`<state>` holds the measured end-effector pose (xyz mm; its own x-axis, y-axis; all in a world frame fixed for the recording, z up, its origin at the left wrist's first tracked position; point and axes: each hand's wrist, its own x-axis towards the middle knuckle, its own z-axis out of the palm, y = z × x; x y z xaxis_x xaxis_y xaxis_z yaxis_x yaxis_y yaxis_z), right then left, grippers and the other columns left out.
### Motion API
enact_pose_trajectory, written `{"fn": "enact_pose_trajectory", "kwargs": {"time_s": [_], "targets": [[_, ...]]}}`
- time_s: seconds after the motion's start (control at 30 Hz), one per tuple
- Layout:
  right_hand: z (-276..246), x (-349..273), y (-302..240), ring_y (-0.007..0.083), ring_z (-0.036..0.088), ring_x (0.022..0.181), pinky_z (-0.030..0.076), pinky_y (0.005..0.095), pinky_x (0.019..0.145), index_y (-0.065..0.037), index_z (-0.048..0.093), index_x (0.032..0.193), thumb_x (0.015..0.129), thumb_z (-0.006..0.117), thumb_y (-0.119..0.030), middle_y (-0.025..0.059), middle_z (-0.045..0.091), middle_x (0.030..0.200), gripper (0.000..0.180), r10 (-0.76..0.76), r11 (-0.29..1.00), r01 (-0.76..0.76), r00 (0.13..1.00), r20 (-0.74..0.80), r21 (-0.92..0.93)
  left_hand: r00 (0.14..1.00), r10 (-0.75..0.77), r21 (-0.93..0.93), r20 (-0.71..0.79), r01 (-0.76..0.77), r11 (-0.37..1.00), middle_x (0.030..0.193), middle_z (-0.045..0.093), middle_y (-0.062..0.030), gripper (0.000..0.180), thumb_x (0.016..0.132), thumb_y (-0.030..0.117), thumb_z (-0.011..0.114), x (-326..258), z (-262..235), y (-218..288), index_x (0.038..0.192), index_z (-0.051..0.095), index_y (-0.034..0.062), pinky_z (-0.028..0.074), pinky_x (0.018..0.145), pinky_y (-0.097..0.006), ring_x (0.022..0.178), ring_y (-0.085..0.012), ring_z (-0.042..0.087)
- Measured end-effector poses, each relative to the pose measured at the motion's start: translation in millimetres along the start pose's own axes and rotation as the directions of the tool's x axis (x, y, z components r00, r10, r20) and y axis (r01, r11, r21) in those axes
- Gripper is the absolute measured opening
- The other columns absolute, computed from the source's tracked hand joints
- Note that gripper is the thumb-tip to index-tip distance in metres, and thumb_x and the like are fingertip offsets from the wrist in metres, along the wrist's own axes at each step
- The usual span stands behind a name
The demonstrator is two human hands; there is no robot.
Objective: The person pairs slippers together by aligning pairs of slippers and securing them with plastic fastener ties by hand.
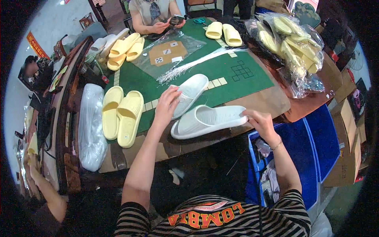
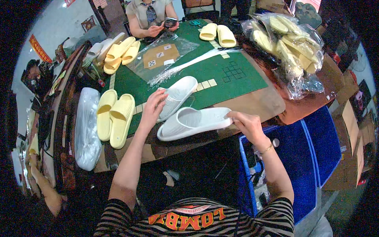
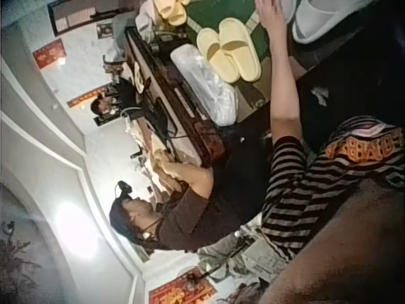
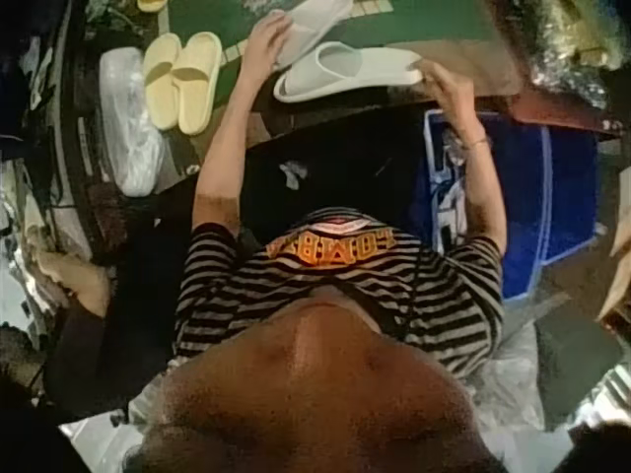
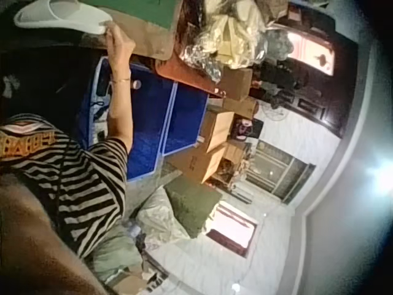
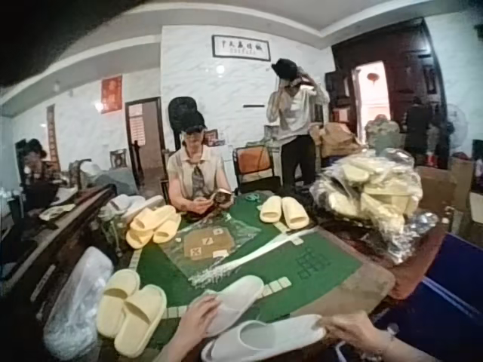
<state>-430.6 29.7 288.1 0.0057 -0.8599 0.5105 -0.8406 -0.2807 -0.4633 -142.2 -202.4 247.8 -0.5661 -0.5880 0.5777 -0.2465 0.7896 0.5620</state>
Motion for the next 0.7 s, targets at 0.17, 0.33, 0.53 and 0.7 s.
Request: {"fn": "enact_pose_trajectory", "kwargs": {"time_s": [0.17,0.33,0.53,0.7], "targets": [[-7.7,42.5,-15.2,0.0207,0.066,0.072,0.051,0.0296,0.064,-0.012,0.064,0.104,0.078,0.057,0.005,0.0110,0.067,0.090,0.032,0.024,0.993,-0.010,0.992,-0.120,0.116,0.856,-0.325,-0.515,0.401,0.504,0.693,0.114,0.061,-0.0077,0.050,0.098,0.043,0.037,5.6,-35.9,7.0,0.119,0.058,0.0028,0.039,0.096,-0.030,0.108,-0.0172,0.055],[20.7,104.9,-5.7,0.0242,0.065,0.072,0.050,0.0311,0.064,-0.014,0.060,0.111,0.077,0.060,0.001,0.0101,0.066,0.089,0.038,-0.168,0.982,0.179,0.973,-0.156,0.056,0.698,-0.565,-0.625,0.439,0.689,0.366,0.116,0.059,-0.0049,0.048,0.097,0.040,0.045,-10.2,-59.7,4.4,0.125,0.051,0.0016,0.042,0.093,-0.028,0.102,-0.0122,0.056],[81.0,112.5,-13.8,0.0308,0.063,0.070,0.049,0.0414,0.064,-0.016,0.057,0.114,0.085,0.059,-0.021,0.0135,0.064,0.072,0.030,0.251,0.968,-0.252,0.968,0.012,0.016,0.744,-0.653,-0.590,0.142,0.593,0.548,0.113,0.058,-0.0075,0.040,0.095,0.029,0.052,-34.3,-51.2,-36.2,0.122,0.051,-0.0004,0.038,0.094,-0.028,0.105,-0.0139,0.051],[115.8,83.6,-35.1,0.0331,0.064,0.078,0.049,0.0417,0.071,-0.010,0.060,0.109,0.085,0.057,-0.045,0.0177,0.065,0.079,0.043,0.228,0.953,-0.250,0.964,0.136,0.170,0.706,-0.708,-0.779,0.022,0.456,0.431,0.114,0.056,-0.0084,0.040,0.097,0.034,0.047,-62.8,-28.9,-29.2,0.119,0.051,0.0008,0.038,0.094,-0.031,0.106,-0.0164,0.050]]}}
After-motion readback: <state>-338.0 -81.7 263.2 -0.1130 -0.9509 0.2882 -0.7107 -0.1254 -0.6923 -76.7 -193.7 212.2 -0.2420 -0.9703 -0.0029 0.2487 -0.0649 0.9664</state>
